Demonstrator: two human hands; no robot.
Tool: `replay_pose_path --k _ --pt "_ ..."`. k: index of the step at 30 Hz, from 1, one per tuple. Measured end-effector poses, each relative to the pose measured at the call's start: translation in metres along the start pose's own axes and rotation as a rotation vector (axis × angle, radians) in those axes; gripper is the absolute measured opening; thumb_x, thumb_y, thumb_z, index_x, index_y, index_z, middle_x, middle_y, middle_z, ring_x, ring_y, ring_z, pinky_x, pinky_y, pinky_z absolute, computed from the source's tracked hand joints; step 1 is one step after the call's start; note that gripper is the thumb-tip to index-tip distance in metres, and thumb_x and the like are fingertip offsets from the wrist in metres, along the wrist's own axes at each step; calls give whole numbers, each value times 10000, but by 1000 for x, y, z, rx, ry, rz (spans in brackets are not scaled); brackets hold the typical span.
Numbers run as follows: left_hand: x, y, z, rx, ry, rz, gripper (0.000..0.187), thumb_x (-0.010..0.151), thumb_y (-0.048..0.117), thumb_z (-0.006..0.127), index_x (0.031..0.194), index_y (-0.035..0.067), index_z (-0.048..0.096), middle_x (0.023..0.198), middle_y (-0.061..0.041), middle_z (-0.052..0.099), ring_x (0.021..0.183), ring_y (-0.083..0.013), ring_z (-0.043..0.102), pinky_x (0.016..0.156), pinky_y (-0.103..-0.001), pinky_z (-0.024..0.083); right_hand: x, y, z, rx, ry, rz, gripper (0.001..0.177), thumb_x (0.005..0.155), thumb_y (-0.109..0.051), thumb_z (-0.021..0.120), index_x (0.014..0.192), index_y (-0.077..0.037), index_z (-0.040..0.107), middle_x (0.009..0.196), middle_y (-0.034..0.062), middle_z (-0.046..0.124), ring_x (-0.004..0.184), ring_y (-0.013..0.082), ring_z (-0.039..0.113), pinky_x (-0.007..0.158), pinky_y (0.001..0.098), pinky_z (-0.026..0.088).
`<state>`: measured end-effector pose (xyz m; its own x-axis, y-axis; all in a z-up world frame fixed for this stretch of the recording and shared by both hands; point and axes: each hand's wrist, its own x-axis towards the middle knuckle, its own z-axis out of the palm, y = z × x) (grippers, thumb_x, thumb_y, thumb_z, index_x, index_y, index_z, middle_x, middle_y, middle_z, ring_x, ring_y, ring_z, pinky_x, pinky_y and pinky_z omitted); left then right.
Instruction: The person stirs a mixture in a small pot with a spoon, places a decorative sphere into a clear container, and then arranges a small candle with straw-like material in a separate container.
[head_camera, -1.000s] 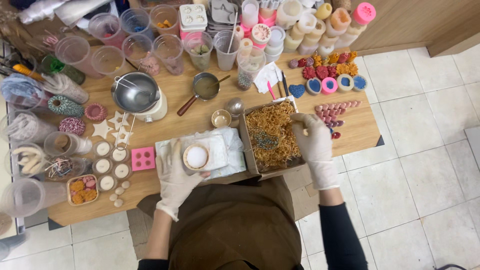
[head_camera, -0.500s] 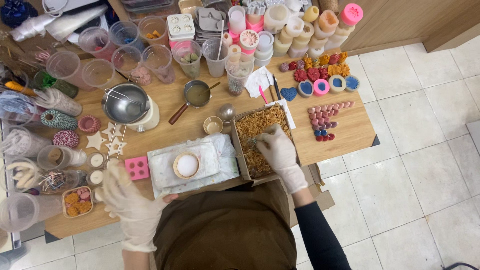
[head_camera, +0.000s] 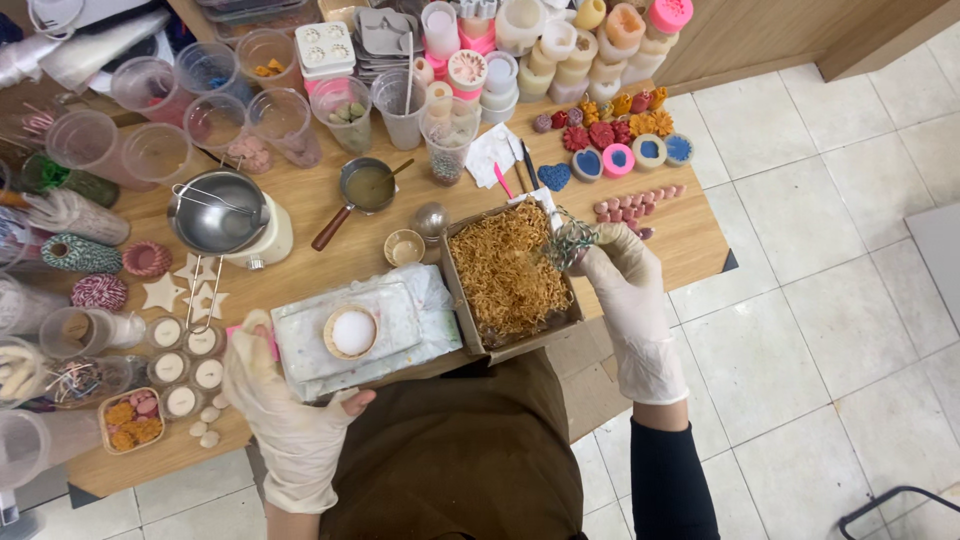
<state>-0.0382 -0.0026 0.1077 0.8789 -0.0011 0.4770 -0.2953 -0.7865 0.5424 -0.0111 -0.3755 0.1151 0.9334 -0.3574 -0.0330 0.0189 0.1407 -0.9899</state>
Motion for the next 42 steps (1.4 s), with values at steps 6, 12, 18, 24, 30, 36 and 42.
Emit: replay_pose_path --k 6,12,18,24,30,36,42 --pt "-8 13 10 -60 -69 40 1196 660 663 792 1549 16 320 1554 -211 450 1474 -451 364 1239 -579 280 1 -8 10 120 -41 -26 170 976 -62 667 1135 -29 617 1058 67 729 919 150 700 823 334 601" --pt "-6 22 17 -144 -144 24 1146 649 624 796 1522 25 359 1502 -205 477 1425 -412 418 1206 -555 300 10 45 7 -275 -177 54 85 985 -74 651 1065 -46 662 1009 80 730 887 139 686 825 305 605" --pt "-5 23 20 -134 -197 39 1109 655 551 826 1507 16 360 1487 -233 457 1370 -454 409 1150 -532 342 -9 82 17 -1103 -374 -370 289 845 -291 762 1077 -119 769 1029 121 772 863 249 705 758 354 566" --pt "-6 23 23 -150 -198 11 1109 641 546 831 1503 22 369 1501 -259 433 1361 -454 406 1130 -529 348 -5 53 14 -1122 -66 313 310 1012 -342 594 1295 -289 707 981 73 781 789 247 737 745 388 582" --pt "-5 24 25 -122 -167 82 1082 650 517 838 1492 17 379 1497 -256 439 1356 -462 421 1137 -538 351 58 73 -7 -1444 32 -305 327 813 -139 738 1137 -180 756 1045 113 686 929 283 677 784 405 562" --pt "-6 26 26 -146 -207 39 1070 640 458 864 1482 10 378 1471 -218 473 1330 -455 439 1114 -529 377 58 83 -10 -1629 -149 -258 382 738 -128 782 1090 -277 781 945 124 625 841 318 659 692 432 550" --pt "-6 27 26 -191 -211 42 1034 674 449 846 1486 11 379 1482 -251 456 1347 -465 437 1116 -522 377 48 68 -21 -1192 -108 -131 122 832 -175 795 953 -161 792 1017 87 654 789 228 671 741 361 562"
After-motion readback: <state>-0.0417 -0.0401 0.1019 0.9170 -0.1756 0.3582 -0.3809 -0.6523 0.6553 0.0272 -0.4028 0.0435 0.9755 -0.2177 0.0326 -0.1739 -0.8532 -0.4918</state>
